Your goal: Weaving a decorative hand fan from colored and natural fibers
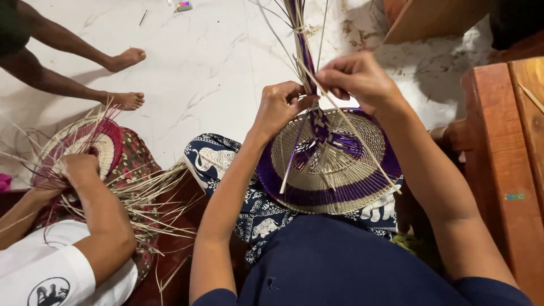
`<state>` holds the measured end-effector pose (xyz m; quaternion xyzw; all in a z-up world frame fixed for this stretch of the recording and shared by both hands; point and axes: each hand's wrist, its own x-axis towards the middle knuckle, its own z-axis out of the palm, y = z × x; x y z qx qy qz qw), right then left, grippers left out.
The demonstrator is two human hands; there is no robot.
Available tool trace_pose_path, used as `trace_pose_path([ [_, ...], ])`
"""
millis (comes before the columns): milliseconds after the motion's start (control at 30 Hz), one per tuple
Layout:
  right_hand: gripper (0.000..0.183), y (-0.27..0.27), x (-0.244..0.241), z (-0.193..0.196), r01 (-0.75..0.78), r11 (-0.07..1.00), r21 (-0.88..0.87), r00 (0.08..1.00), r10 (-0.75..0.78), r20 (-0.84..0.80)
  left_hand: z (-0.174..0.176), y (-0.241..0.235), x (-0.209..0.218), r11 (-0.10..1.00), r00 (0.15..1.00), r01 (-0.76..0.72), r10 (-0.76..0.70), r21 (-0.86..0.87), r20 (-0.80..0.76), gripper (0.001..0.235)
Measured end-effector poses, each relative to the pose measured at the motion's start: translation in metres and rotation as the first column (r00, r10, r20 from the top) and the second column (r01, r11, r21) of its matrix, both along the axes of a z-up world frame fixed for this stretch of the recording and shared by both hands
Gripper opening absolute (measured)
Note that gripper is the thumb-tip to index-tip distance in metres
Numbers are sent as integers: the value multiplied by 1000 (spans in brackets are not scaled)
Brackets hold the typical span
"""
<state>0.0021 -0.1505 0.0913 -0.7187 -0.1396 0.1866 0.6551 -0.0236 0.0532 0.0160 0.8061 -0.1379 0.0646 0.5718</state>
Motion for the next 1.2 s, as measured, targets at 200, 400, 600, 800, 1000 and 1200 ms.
trace_pose_path([
  [200, 13, -3, 5, 4, 233, 933, -274, 550, 105, 828, -3, 4, 7, 996, 993, 67, -60, 66, -98, 14],
  [400, 41, 13, -41, 14, -17, 655, -755, 597, 613, 518, 7, -1, 10, 924, 996, -87, 88, 373, 15, 47],
  [600, 37, -6, -7, -17, 310, 594, -742, 580, 501, 643, 16, -10, 10, 854, 990, -96, 138, 512, -44, 38],
  [800, 24, -23, 13, -12, -42, 770, -637, 917, 282, 281, 31, -17, 7, 899, 989, -11, 73, 438, -125, 31],
  [1000, 31, -55, 9, 37, -116, 993, -22, 976, 118, 183, 33, -2, 42, 901, 971, 6, 99, 433, -219, 33],
  [1200, 30, -72, -5, 39, 251, 961, 115, 797, -272, 539, 37, 10, 77, 939, 967, -231, 194, 253, 165, 29],
])
